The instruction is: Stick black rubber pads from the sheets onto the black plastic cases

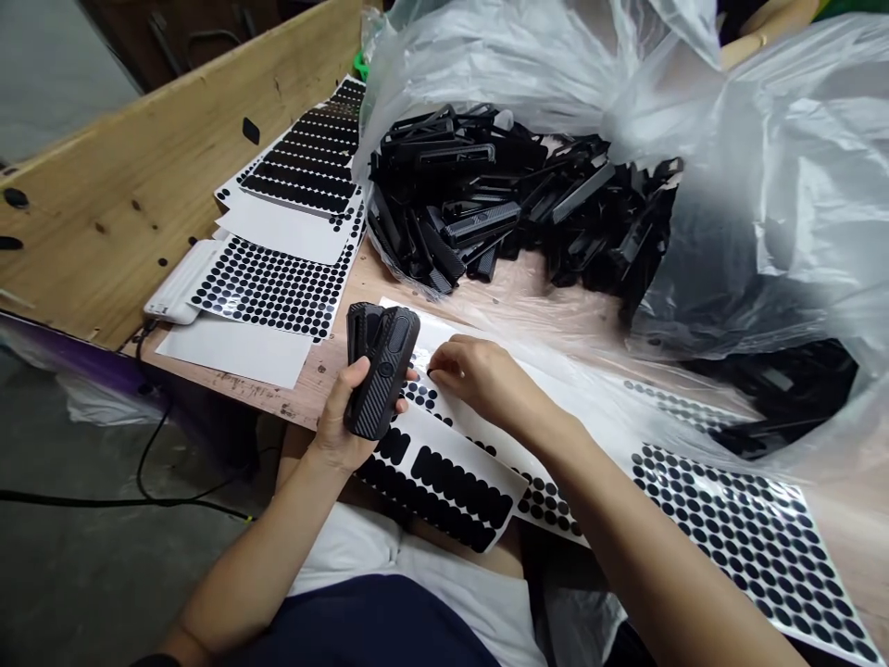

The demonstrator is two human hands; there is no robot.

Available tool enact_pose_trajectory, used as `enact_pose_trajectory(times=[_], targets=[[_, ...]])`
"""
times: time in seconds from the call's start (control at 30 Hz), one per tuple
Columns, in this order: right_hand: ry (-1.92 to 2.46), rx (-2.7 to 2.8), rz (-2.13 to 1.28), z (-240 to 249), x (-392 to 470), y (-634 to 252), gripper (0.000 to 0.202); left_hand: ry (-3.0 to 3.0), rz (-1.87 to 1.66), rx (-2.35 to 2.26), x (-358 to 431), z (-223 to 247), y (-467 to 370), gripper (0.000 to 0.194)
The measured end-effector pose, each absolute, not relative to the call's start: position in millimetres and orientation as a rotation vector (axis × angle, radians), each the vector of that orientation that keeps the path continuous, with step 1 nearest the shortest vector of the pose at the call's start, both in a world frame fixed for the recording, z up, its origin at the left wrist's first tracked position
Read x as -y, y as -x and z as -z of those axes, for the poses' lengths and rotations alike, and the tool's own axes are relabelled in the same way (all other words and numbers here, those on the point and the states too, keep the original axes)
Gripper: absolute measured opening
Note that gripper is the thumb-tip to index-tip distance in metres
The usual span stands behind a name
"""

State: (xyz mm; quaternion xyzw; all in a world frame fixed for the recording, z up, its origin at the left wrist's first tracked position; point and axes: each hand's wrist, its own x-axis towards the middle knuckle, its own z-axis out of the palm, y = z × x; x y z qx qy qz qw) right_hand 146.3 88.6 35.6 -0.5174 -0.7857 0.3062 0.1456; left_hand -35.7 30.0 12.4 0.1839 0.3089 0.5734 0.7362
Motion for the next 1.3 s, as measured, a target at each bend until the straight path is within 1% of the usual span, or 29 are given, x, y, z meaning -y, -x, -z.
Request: enact_pose_trajectory(times=[0.1, 0.23, 0.33, 0.53, 0.8, 0.97, 1.3], targets=[[1.510, 2.064, -1.127, -44.0, -85.2, -146.3, 0.022, -0.411, -1.258, -0.662, -29.7, -12.6, 35.7, 0.057], [1.400, 1.448, -1.610, -63.1, -69.6, -139.3, 0.037, -0.428, -1.255, -0.674, -29.4, -11.1, 35.3, 0.058], [1.334, 1.244, -1.759, -76.2, -57.4, -128.8, 0.040, -0.428, -1.254, -0.710, -29.3, -9.3, 35.3, 0.058], [1.359, 1.271, -1.654, -83.2, -52.2, -115.3, 0.040, -0.425, -1.247, -0.737, -28.8, -10.3, 35.5, 0.061], [1.343, 1.248, -1.666, -82.3, -52.3, -114.6, 0.036, -0.424, -1.252, -0.757, -28.0, -11.9, 35.1, 0.065], [1.328, 1.312, -1.627, -81.8, -51.7, -114.6, 0.040, -0.426, -1.255, -0.748, -27.7, -10.2, 35.4, 0.065], [1.384, 1.551, -1.376, -89.6, -46.4, -110.9, 0.039, -0.433, -1.254, -0.731, -28.2, -10.8, 35.1, 0.064]])
